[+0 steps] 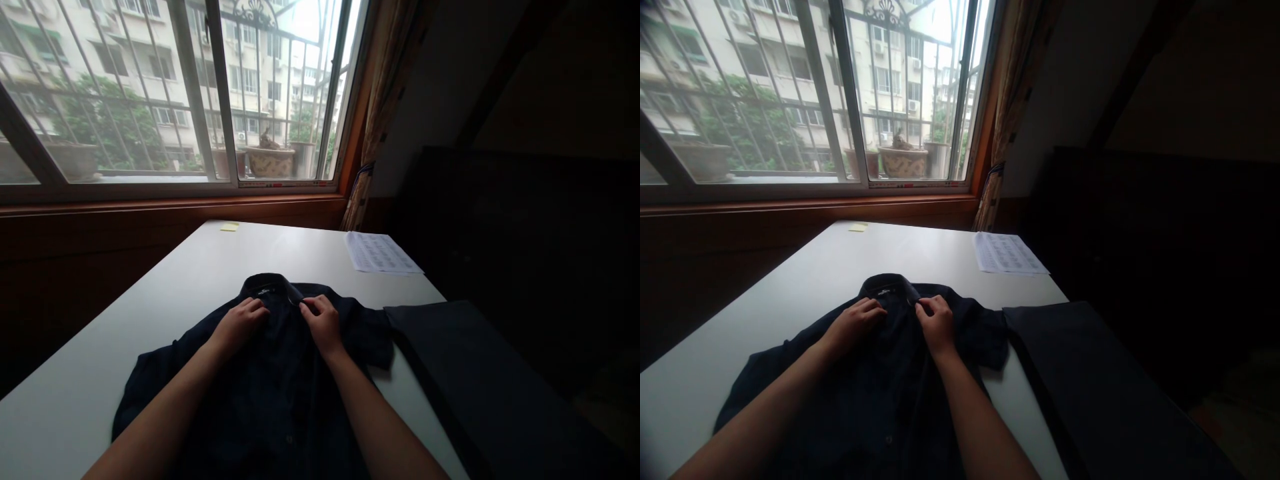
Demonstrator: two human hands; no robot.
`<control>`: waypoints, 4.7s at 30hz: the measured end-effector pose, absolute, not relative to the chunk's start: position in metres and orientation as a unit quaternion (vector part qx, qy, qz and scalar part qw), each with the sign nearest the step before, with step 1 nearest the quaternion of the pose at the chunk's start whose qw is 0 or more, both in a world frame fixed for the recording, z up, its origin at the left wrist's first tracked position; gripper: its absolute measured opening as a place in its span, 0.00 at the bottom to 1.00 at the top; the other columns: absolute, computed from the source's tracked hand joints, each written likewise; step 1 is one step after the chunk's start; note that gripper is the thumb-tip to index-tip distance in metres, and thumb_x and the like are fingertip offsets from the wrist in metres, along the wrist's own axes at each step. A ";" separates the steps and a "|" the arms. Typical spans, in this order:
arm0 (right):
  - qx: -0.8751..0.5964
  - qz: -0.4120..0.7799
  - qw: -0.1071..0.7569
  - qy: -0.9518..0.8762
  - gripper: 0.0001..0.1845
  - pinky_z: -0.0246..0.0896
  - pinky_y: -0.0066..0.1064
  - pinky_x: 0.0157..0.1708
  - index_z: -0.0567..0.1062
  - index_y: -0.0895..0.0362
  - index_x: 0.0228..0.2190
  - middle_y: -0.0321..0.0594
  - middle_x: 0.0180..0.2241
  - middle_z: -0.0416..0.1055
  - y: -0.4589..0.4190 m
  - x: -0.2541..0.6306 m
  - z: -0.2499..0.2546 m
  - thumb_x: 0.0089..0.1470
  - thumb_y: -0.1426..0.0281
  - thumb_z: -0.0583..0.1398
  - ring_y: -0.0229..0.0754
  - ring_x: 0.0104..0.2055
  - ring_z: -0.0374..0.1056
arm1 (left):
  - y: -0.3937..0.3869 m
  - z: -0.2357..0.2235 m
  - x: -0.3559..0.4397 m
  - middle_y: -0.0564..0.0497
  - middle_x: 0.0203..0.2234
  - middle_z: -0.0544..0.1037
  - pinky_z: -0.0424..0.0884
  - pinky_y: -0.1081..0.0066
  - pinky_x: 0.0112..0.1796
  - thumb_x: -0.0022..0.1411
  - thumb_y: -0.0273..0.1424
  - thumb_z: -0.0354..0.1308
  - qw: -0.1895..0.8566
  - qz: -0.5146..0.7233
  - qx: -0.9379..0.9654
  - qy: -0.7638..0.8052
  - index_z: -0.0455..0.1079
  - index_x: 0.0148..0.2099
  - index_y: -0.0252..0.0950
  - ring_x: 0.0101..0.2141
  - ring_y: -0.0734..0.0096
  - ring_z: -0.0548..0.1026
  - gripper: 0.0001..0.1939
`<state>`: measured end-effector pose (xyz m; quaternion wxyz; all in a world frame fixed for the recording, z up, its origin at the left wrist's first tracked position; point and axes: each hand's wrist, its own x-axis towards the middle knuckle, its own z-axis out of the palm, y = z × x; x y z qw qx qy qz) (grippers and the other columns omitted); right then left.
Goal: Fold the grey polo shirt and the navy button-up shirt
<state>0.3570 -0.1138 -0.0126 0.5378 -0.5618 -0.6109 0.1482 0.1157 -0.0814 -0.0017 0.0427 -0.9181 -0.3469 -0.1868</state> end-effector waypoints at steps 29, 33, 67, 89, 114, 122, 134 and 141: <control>-0.515 0.288 0.571 -0.571 0.12 0.64 0.33 0.35 0.79 0.56 0.33 0.38 0.30 0.75 -0.120 0.346 -0.010 0.54 0.60 0.63 0.43 0.33 0.70 | -0.089 0.003 0.123 0.47 0.34 0.73 0.71 0.65 0.35 0.70 0.25 0.51 0.168 -0.186 -0.900 -0.357 0.69 0.38 0.35 0.35 0.63 0.71 0.07; -0.495 0.287 0.567 -0.592 0.11 0.63 0.32 0.34 0.79 0.55 0.31 0.36 0.29 0.73 -0.126 0.342 -0.001 0.55 0.60 0.63 0.41 0.32 0.68 | -0.093 0.006 0.121 0.48 0.35 0.75 0.72 0.66 0.38 0.72 0.27 0.49 0.164 -0.220 -0.904 -0.328 0.70 0.42 0.35 0.36 0.65 0.72 0.09; -0.432 0.588 0.477 -0.490 0.17 0.64 0.32 0.34 0.83 0.58 0.31 0.37 0.27 0.76 -0.127 0.332 0.001 0.45 0.57 0.68 0.40 0.30 0.68 | -0.103 0.005 0.127 0.44 0.47 0.77 0.73 0.55 0.52 0.68 0.29 0.56 -0.013 -0.381 -0.896 -0.227 0.68 0.53 0.39 0.48 0.62 0.75 0.12; -0.535 0.342 0.488 -0.598 0.11 0.62 0.34 0.34 0.75 0.54 0.28 0.37 0.27 0.75 -0.127 0.329 -0.005 0.55 0.60 0.62 0.43 0.31 0.70 | -0.098 0.002 0.117 0.47 0.38 0.74 0.74 0.68 0.40 0.66 0.24 0.56 -0.110 -0.411 -0.866 -0.264 0.71 0.46 0.37 0.39 0.69 0.74 0.07; -0.578 0.130 0.399 -0.700 0.12 0.65 0.34 0.45 0.77 0.54 0.29 0.40 0.33 0.75 -0.125 0.337 -0.014 0.54 0.78 0.55 0.45 0.40 0.71 | -0.090 -0.007 0.115 0.47 0.37 0.75 0.73 0.64 0.41 0.69 0.28 0.56 -0.080 -0.333 -0.905 -0.252 0.72 0.46 0.37 0.39 0.66 0.71 0.05; -0.577 0.090 0.434 -0.686 0.14 0.63 0.38 0.44 0.71 0.55 0.31 0.41 0.34 0.68 -0.123 0.338 -0.013 0.46 0.83 0.52 0.47 0.40 0.66 | -0.096 -0.010 0.132 0.48 0.36 0.76 0.73 0.64 0.41 0.69 0.28 0.56 -0.042 -0.339 -0.900 -0.270 0.71 0.45 0.37 0.38 0.65 0.71 0.04; -0.536 0.058 0.409 -0.736 0.03 0.63 0.38 0.44 0.75 0.54 0.32 0.41 0.33 0.71 -0.130 0.332 -0.006 0.55 0.69 0.65 0.48 0.40 0.66 | -0.093 -0.014 0.131 0.48 0.37 0.75 0.73 0.64 0.41 0.69 0.28 0.57 -0.046 -0.318 -0.904 -0.281 0.71 0.43 0.36 0.38 0.65 0.71 0.03; -0.548 0.202 0.451 -0.675 0.04 0.61 0.40 0.46 0.82 0.53 0.30 0.40 0.31 0.72 -0.121 0.341 -0.011 0.52 0.71 0.65 0.48 0.40 0.68 | -0.091 -0.015 0.130 0.48 0.36 0.75 0.73 0.65 0.40 0.68 0.29 0.58 -0.052 -0.311 -0.902 -0.294 0.72 0.43 0.36 0.37 0.65 0.71 0.03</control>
